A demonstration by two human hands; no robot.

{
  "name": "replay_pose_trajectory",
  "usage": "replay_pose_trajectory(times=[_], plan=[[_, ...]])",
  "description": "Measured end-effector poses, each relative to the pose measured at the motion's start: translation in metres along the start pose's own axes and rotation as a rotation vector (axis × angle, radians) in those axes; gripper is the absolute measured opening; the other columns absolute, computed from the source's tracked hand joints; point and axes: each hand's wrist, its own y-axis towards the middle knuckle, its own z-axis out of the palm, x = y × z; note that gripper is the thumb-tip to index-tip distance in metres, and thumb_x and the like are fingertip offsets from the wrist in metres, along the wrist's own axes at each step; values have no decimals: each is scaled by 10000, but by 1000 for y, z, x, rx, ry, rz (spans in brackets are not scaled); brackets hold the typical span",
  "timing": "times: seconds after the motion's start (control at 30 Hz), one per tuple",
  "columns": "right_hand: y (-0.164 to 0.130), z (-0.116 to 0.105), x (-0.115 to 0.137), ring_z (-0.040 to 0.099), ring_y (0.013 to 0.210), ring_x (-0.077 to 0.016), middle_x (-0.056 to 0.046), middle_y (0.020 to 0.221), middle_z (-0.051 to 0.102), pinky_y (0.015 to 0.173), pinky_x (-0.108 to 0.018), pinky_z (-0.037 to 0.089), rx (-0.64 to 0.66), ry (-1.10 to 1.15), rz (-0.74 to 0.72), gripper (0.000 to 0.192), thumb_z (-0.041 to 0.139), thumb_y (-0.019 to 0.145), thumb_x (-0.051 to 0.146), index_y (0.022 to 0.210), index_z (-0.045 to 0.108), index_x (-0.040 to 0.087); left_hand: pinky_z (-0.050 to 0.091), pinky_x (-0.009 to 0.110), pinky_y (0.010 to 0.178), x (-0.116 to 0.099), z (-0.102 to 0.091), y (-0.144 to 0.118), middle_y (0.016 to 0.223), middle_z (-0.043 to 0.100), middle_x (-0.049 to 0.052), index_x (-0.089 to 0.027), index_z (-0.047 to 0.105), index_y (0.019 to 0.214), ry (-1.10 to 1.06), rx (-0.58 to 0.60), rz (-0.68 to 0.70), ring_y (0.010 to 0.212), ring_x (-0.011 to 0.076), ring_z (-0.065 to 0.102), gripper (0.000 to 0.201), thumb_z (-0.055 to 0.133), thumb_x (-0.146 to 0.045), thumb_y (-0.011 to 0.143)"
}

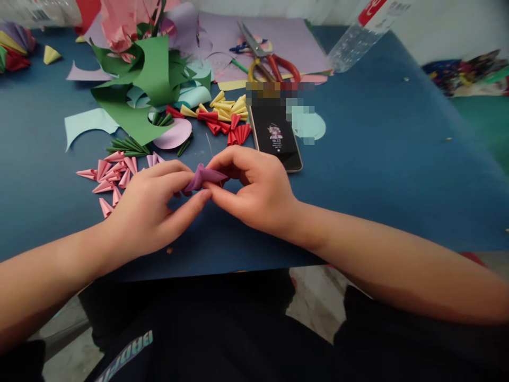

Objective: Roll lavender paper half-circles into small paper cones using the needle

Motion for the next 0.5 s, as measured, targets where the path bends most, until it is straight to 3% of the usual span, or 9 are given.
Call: replay_pose_trajectory(times=[0.23,0.37,0.5], plan=[[1,-2,0,753,842,-152,-11,911,799,791,-285,642,0,144,48,57,831,974,195,974,779,171,529,363,740,6,-1,-1,980,803,74,-220,851,1065,43,-111,3,815,223,730,215,654,-291,1114],[0,-2,-2,747,846,-150,1,918,786,794,-286,643,9,276,110,143,886,968,268,984,773,182,505,393,727,6,-3,0,889,758,51,-238,796,992,-17,-86,-52,797,235,691,195,657,-299,1114],[1,-3,-3,737,829,-151,-4,905,778,776,-289,626,36,289,145,226,914,977,352,987,777,173,508,381,743,7,-5,1,878,727,40,-235,753,1006,-47,-51,-3,812,227,679,163,632,-243,1115]])
